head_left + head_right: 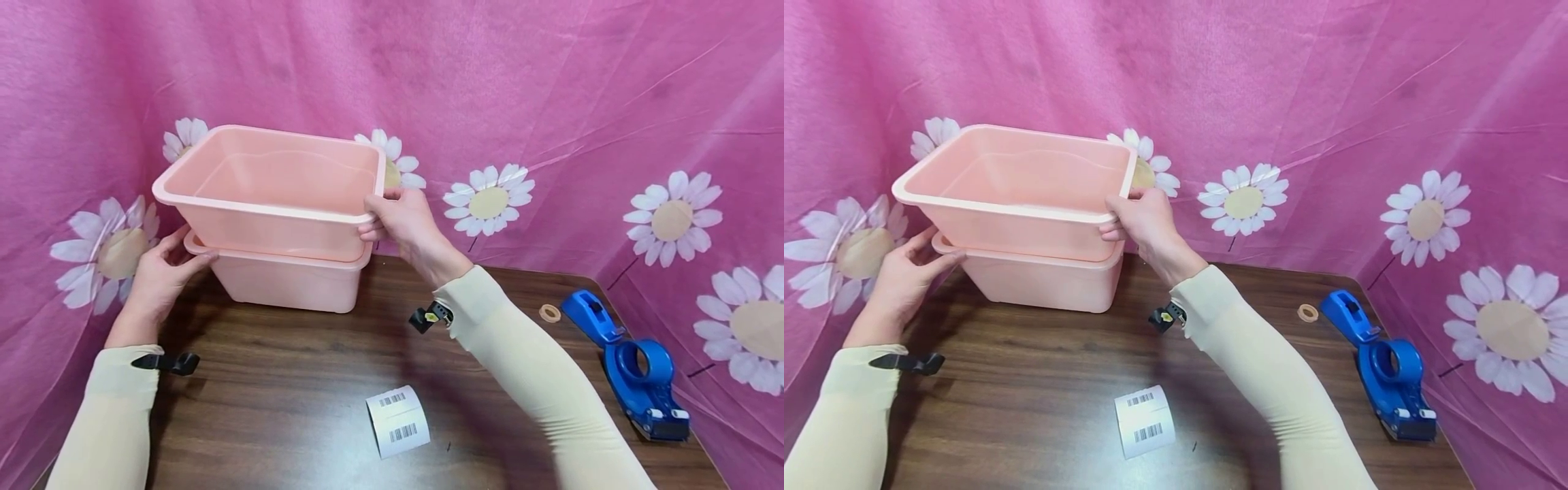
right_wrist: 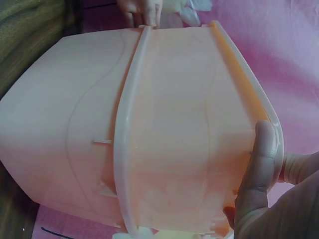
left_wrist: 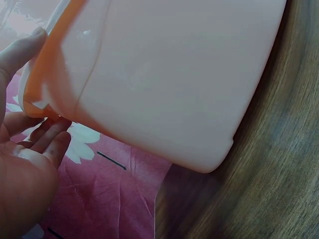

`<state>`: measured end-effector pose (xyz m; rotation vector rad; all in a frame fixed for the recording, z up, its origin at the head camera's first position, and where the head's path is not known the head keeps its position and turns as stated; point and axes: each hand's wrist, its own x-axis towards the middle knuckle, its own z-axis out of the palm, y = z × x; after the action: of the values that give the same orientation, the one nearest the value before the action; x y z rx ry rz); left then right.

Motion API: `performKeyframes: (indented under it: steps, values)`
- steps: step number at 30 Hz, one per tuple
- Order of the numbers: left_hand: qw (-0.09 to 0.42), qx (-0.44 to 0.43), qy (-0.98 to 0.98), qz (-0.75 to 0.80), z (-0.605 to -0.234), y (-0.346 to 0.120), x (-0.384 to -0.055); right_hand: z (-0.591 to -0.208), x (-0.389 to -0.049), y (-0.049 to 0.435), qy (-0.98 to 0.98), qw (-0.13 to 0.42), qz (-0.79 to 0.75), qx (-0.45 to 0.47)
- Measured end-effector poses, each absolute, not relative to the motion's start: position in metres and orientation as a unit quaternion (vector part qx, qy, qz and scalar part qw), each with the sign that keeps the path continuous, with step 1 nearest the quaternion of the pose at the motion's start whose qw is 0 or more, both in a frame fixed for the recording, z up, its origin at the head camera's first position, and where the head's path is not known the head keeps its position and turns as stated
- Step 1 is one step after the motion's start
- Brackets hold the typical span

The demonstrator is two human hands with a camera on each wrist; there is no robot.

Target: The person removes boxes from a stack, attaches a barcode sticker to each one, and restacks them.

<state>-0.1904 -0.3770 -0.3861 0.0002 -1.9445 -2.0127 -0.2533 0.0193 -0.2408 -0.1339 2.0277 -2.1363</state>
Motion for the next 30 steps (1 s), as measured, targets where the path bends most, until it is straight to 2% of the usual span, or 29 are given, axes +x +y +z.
performKeyframes:
  steps: [22,30]
  values:
    - [0.158,0.021,-0.742,-0.651,-0.383,-0.375,-0.19,-0.216,-0.245,0.049,0.669,0.079,-0.737,-0.054]
    - [0.166,0.014,-0.706,-0.689,-0.384,-0.376,-0.189,-0.206,-0.241,0.057,0.669,0.069,-0.738,-0.062]
